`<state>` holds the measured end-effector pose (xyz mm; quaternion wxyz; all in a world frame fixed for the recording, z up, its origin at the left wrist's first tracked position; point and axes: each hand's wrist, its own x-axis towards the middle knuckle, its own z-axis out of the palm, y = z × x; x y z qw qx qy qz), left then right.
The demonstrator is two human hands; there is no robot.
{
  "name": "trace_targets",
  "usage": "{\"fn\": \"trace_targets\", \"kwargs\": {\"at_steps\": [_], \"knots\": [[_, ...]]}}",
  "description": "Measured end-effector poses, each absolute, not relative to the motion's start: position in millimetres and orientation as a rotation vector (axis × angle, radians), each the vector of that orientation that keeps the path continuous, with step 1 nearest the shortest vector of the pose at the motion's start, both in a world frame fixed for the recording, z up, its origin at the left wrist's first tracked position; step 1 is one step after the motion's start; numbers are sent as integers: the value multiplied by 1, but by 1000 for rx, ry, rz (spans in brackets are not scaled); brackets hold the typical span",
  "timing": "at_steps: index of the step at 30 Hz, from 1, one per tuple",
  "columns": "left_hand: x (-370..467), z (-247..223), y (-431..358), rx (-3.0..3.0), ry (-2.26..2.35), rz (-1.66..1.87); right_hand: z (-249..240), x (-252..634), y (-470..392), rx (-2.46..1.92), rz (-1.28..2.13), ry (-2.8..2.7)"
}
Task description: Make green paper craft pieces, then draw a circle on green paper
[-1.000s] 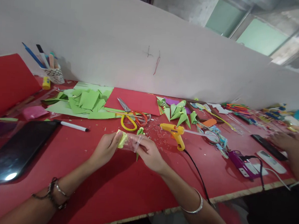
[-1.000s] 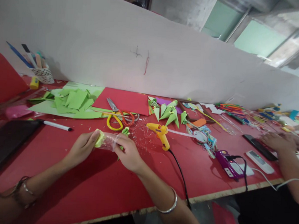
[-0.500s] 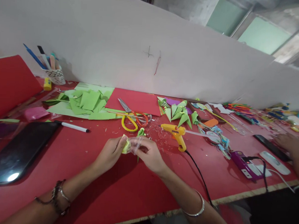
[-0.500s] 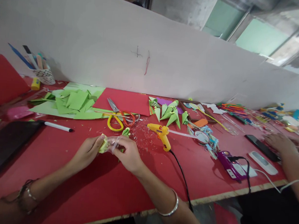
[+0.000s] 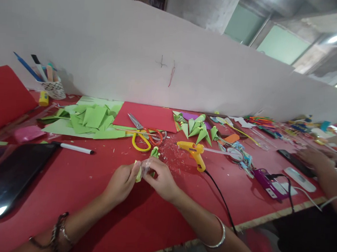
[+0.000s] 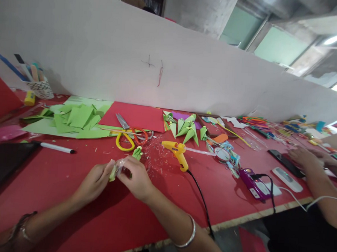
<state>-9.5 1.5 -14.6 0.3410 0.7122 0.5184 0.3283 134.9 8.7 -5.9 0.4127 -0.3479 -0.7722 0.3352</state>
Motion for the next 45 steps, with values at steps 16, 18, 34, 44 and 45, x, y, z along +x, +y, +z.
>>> {"fn": "trace_targets", "kwargs": {"at_steps": [16,18,34,44,45], "knots": [[-6,-5,6,1518,1054,851,0,144,7,-909,565,-1933],[-6,-6,7,1503,1047,860,0,144,7,-914,573,-1872],[-15,-4,21,1477,1208,995,-5,152,23,-959,965,-1474],[-42,-11,42,1492,1373,1122,-8,153,26,-939,1183,-1445],[-46,-11,45,1506,1412,1122,-8,153,26,-942,1178,-1443]]}}
